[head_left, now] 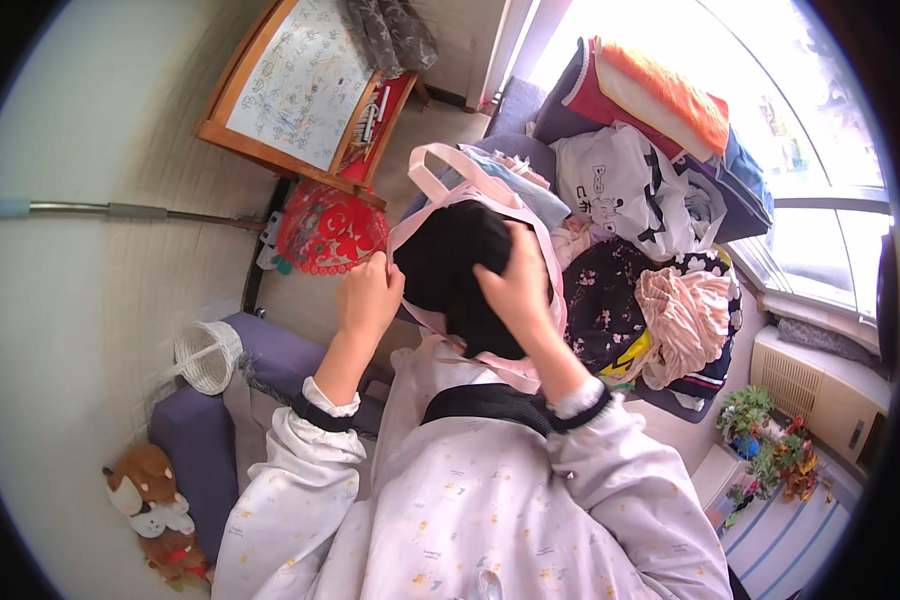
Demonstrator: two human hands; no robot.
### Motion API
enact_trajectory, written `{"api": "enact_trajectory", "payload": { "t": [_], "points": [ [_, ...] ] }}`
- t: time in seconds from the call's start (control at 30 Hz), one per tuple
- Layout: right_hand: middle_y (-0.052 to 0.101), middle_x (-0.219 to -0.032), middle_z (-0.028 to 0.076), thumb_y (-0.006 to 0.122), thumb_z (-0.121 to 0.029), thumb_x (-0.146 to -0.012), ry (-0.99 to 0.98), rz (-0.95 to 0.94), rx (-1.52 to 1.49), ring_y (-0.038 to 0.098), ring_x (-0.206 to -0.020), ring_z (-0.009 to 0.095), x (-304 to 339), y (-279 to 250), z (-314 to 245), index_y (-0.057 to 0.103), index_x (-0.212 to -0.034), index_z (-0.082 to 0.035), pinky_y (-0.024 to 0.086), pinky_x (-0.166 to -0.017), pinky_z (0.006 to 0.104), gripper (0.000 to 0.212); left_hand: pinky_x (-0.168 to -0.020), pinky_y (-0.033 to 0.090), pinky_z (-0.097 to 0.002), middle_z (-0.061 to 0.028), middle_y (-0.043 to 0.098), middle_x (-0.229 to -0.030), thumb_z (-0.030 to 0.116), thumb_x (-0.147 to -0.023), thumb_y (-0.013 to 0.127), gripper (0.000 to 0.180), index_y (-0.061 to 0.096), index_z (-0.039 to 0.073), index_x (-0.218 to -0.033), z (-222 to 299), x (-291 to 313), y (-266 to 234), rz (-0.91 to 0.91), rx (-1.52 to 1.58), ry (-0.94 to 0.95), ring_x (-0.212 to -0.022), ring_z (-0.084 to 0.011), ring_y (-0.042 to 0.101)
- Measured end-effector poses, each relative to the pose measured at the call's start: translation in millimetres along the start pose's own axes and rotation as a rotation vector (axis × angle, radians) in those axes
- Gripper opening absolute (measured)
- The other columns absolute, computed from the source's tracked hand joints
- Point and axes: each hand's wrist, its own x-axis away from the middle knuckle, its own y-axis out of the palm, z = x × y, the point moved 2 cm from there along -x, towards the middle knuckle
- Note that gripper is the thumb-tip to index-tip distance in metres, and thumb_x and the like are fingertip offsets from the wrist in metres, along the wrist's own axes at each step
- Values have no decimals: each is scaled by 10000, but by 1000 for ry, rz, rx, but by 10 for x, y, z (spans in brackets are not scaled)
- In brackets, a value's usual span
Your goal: The recorder is seen picking up clothes and packing them into a small pink bag.
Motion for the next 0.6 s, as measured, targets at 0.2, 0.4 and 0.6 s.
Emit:
{"api": "enact_trajectory", "payload": {
  "t": [0.2,0.4,0.6],
  "points": [
    [584,-1092,313,700,-227,-666,327,-40,-306,577,-1055,413,-150,1095,186,412,-1266,59,455,-914,409,724,-603,469,-485,-206,624,-726,169,-876,523,191,544,7,-777,10,7,-12,-66,16,102,-696,-399,615],
    [566,-1091,355,668,-263,-714,444,-91,-309,570,-1056,437,-185,1530,178,356,-1298,105,454,-914,417,758,-603,441,-474,-200,607,-749,164,-894,519,192,525,1,-794,-65,-26,68,-70,133,164,-718,-398,595],
    [572,-1065,356,651,-273,-762,562,-138,-271,559,-1042,464,-132,1989,314,367,-1260,86,455,-894,452,677,-592,428,-471,-201,581,-727,150,-887,525,194,508,-3,-768,-152,54,124,-93,226,214,-686,-401,574]
  ]
}}
